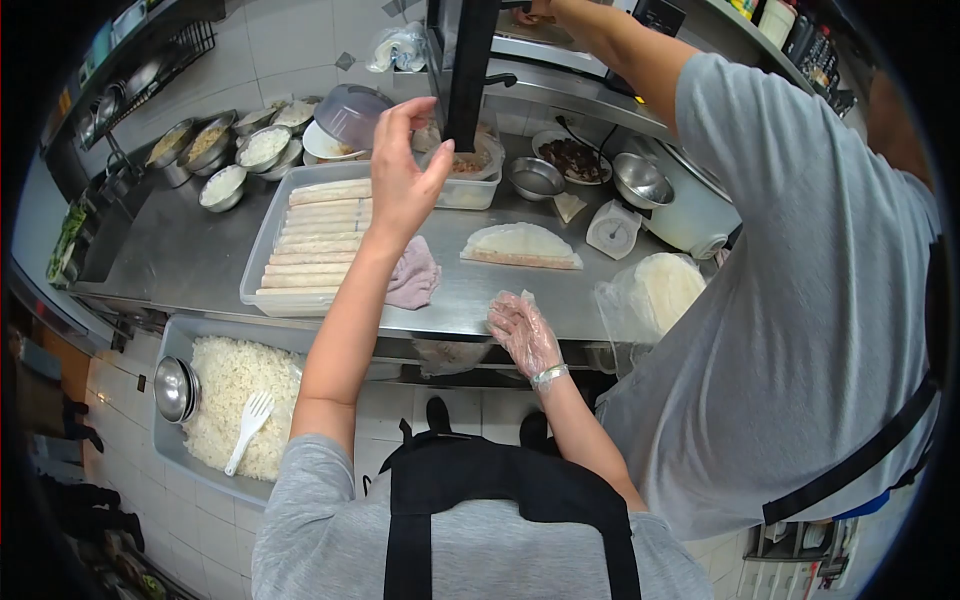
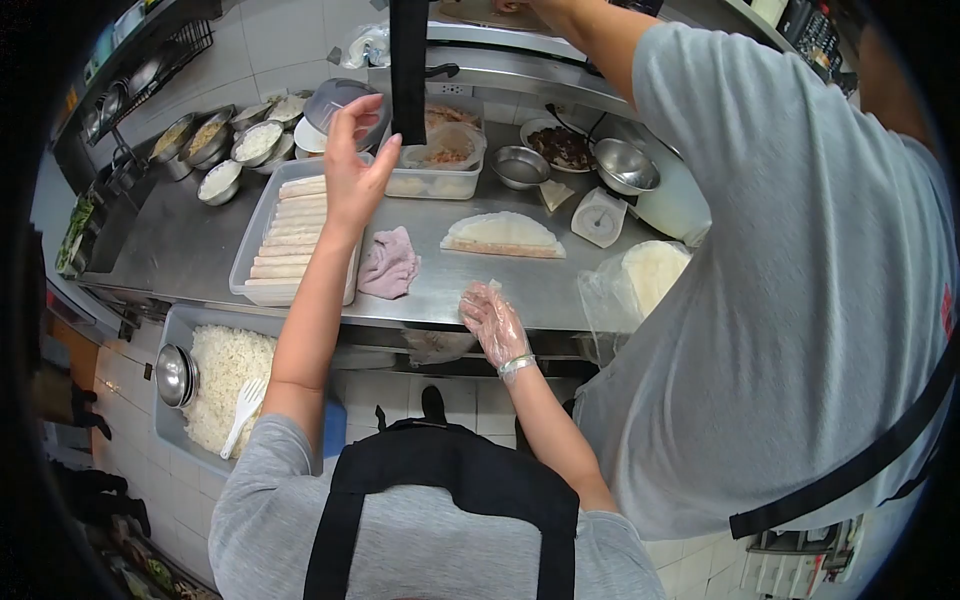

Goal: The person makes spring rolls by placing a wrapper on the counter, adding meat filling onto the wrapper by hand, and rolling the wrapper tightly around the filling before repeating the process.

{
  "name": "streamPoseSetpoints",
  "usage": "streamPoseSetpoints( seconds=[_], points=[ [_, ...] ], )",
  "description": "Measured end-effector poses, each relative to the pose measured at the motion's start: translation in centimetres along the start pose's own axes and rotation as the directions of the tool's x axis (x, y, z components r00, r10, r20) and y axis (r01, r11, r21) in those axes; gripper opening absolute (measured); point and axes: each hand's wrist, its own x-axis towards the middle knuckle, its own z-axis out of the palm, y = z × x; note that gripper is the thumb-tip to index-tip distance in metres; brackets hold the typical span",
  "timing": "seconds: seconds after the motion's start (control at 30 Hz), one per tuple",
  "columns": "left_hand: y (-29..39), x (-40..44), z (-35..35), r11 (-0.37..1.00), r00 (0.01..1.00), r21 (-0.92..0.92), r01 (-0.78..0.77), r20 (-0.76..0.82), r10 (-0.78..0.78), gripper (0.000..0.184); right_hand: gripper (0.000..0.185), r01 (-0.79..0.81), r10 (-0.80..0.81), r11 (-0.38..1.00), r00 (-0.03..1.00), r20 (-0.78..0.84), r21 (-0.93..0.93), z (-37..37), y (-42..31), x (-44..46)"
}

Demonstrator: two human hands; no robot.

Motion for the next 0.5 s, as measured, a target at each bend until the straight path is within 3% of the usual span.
streamPoseSetpoints(
  seconds=[0.43, 0.5],
  points=[
    [-0.6, 0.3, 1.7, 0.992, 0.999, -0.124, -0.040, -0.025, 0.038, 0.040, 0.056, 0.031, -0.034, 0.989, 0.999, -0.021, -0.145, 1.4, -0.8, -0.5],
    [-0.2, 0.5, 2.3, 0.991, 0.994, -0.077, -0.109, 0.009, 0.110, 0.041, 0.055, 0.046, -0.055, 0.980, 0.998, -0.044, -0.193, 1.7, -1.1, -0.6]
  ],
)
